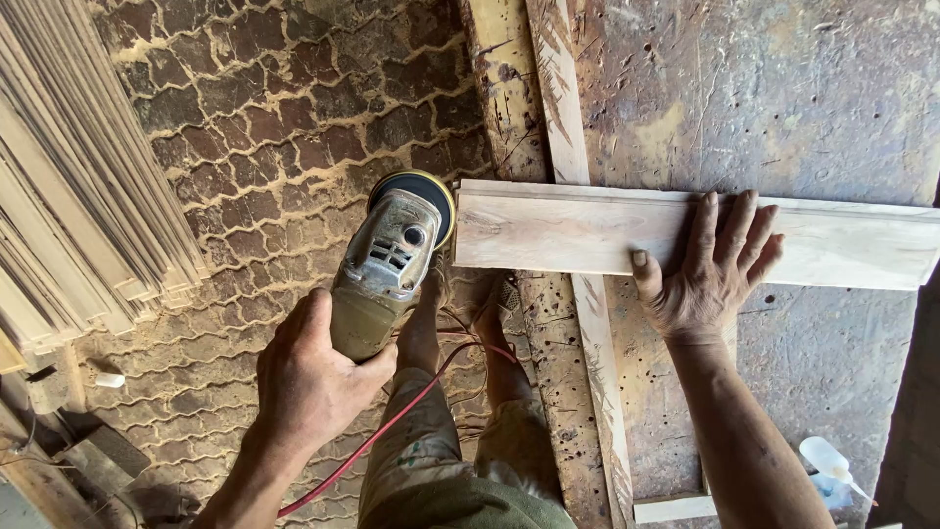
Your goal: Sanding wooden planks using a power sander on a workbench.
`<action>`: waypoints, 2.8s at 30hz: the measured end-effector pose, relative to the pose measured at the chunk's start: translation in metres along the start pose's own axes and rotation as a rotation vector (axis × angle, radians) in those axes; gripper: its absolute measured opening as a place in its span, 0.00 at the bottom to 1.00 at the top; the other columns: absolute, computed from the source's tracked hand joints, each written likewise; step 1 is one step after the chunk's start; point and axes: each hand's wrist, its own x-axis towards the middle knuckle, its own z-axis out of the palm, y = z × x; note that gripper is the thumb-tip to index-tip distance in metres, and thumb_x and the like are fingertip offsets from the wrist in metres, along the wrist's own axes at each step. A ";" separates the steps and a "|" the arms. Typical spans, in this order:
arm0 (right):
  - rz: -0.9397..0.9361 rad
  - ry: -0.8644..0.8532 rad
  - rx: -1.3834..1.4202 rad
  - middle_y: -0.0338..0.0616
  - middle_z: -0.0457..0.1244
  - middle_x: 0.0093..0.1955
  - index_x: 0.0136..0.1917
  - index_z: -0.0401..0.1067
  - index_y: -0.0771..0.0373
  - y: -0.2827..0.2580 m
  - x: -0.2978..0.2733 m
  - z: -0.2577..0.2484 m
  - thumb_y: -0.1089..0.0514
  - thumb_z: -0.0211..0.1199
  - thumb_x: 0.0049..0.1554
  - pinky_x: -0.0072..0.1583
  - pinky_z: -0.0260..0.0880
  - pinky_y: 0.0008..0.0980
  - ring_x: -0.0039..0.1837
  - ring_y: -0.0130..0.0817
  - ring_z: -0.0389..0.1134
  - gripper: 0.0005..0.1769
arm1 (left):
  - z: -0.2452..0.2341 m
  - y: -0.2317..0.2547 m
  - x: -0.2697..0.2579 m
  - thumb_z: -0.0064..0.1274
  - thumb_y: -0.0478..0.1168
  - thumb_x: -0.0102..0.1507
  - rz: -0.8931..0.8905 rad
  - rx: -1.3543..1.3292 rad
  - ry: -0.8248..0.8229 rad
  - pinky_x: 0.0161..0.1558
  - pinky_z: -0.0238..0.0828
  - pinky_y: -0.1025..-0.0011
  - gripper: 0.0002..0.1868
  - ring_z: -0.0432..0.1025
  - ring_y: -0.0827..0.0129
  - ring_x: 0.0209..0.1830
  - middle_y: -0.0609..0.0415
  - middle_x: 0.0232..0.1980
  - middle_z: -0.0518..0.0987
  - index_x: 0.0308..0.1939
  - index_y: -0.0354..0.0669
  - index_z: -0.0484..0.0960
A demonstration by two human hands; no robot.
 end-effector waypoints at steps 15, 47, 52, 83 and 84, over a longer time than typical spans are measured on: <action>-0.009 0.030 -0.009 0.69 0.40 0.85 0.84 0.58 0.72 0.001 0.000 0.003 0.17 0.39 0.63 0.77 0.22 0.65 0.84 0.63 0.31 0.61 | 0.007 -0.009 -0.001 0.70 0.41 0.48 0.036 -0.003 -0.003 0.16 0.69 0.67 0.24 0.72 0.66 0.19 0.55 0.28 0.76 0.39 0.40 0.72; 0.008 -0.005 -0.003 0.69 0.39 0.85 0.84 0.54 0.73 -0.005 0.001 -0.002 0.18 0.35 0.62 0.77 0.21 0.68 0.84 0.65 0.30 0.61 | 0.024 -0.023 -0.003 0.69 0.40 0.45 -0.098 -0.397 -0.060 0.20 0.71 0.68 0.26 0.73 0.66 0.19 0.56 0.27 0.80 0.42 0.42 0.72; 0.012 -0.015 0.020 0.67 0.37 0.86 0.85 0.48 0.68 -0.004 0.000 -0.003 0.18 0.37 0.62 0.78 0.20 0.67 0.85 0.64 0.29 0.59 | 0.036 -0.035 0.000 0.64 0.36 0.45 -0.204 -0.620 -0.146 0.23 0.76 0.69 0.29 0.75 0.65 0.24 0.55 0.31 0.80 0.49 0.43 0.73; -0.087 0.085 -0.095 0.70 0.48 0.81 0.81 0.55 0.67 0.019 -0.006 0.016 0.21 0.47 0.59 0.74 0.38 0.70 0.81 0.74 0.43 0.56 | 0.065 -0.058 0.003 0.68 0.42 0.47 -0.242 -1.042 -0.172 0.41 0.76 0.57 0.35 0.75 0.57 0.42 0.43 0.43 0.78 0.56 0.37 0.73; -0.067 0.064 -0.145 0.67 0.49 0.81 0.80 0.56 0.67 0.023 -0.002 0.019 0.24 0.54 0.55 0.74 0.41 0.71 0.81 0.70 0.46 0.56 | 0.062 -0.059 0.005 0.62 0.40 0.50 -0.160 -1.178 -0.201 0.37 0.76 0.60 0.34 0.74 0.59 0.39 0.45 0.44 0.78 0.58 0.35 0.71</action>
